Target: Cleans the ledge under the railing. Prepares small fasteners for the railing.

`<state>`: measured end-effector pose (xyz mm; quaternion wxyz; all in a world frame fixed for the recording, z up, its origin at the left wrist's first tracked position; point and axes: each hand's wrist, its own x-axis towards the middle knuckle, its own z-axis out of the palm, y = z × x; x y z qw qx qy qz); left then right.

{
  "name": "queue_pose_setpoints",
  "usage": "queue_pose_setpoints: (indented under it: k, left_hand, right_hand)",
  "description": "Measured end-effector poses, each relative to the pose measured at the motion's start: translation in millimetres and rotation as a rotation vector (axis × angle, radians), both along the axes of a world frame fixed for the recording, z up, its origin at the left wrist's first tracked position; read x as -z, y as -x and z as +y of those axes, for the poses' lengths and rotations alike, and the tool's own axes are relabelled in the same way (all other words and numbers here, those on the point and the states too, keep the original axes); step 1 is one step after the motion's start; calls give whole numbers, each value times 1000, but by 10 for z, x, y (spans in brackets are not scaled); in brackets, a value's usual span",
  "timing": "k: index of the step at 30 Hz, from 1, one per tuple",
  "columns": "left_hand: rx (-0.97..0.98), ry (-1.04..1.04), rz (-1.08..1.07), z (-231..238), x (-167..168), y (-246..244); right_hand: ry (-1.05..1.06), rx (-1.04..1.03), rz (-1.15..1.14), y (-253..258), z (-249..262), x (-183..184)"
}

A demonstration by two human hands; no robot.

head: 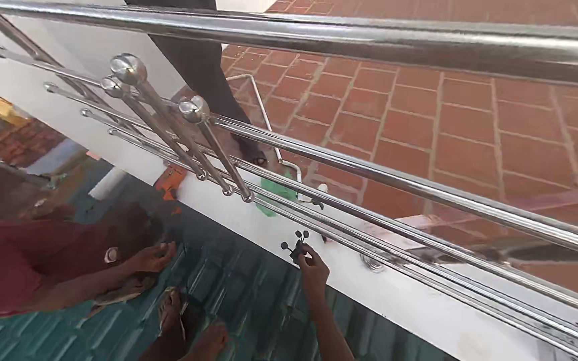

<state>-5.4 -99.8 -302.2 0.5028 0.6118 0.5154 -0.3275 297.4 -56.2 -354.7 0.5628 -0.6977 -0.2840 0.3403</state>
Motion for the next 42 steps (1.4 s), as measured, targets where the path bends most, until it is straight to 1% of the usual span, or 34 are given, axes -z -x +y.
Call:
queue_pose_setpoints:
  k: [1,2,3,4,5,7,10,14,18,19,21,23,25,27,29,30,32,34,36,37,38,40,42]
  left_hand:
    - [-222,-59,-57,112,9,67]
    - [-520,-86,-136,187,15,96]
    - [-774,-59,-230,281,-14,100]
    - [-955,-16,-338,387,-30,116]
    - [-1067,26,-437,491,-33,135]
    - [-1167,49,-583,631,0,191]
    - [-1210,33,-682,792,13,243]
    - [-1267,45,-749,949,-17,299]
    - [-1387,102,-858,1049,-12,319]
    - [-1408,121,-878,1068,-16,326]
    - [-1426,140,-890,1093,-22,353]
    - [-1451,152,-890,1121,-25,397]
    - [-1479,156,-894,1125,-16,433]
    - [-1484,163,-896,1125,-3,480]
    - [-1491,175,-886,1121,-7,506]
    - [-1490,179,-882,1116,-12,515]
    - [-1484,183,-887,1108,-16,520]
    - [-1470,183,-880,1115,-27,513]
    - [-1460,179,-861,1134,-60,493]
    - [-1460,182,-860,1141,-75,490]
    - [-1462,187,-866,1150,-87,500]
    - [-1471,184,-893,1167,-104,512]
    - [-1470,138,-908,1170,-123,506]
  right_hand:
    - [-31,-7,-49,67,217,115]
    - [-48,-17,-107,118,392,231]
    - [-59,-34,-178,151,526,348]
    - [-60,-59,-251,163,633,454]
    - [-48,-83,-308,164,708,542]
    - [32,-126,-371,160,761,616]
    - [151,-135,-405,178,783,532]
    - [194,-101,-453,223,741,406]
    - [220,-135,-559,242,729,306]
    - [261,-155,-601,233,748,250]
    - [411,-209,-681,212,809,66]
    - [520,-210,-742,164,875,-38]
    - [563,-174,-755,91,903,-55]
    - [660,-163,-666,40,954,-17]
    - [773,-212,-572,7,999,38]
    - [811,-247,-581,2,1012,73]
    - [827,-273,-673,4,1007,125]
    - [807,-210,-701,-11,943,100]
    - [738,-79,-617,22,826,-29]
    - [669,-13,-527,99,763,-121]
    - [575,43,-399,254,717,-231]
    - [379,94,-47,662,662,-472]
    - [304,39,198,1077,632,-704]
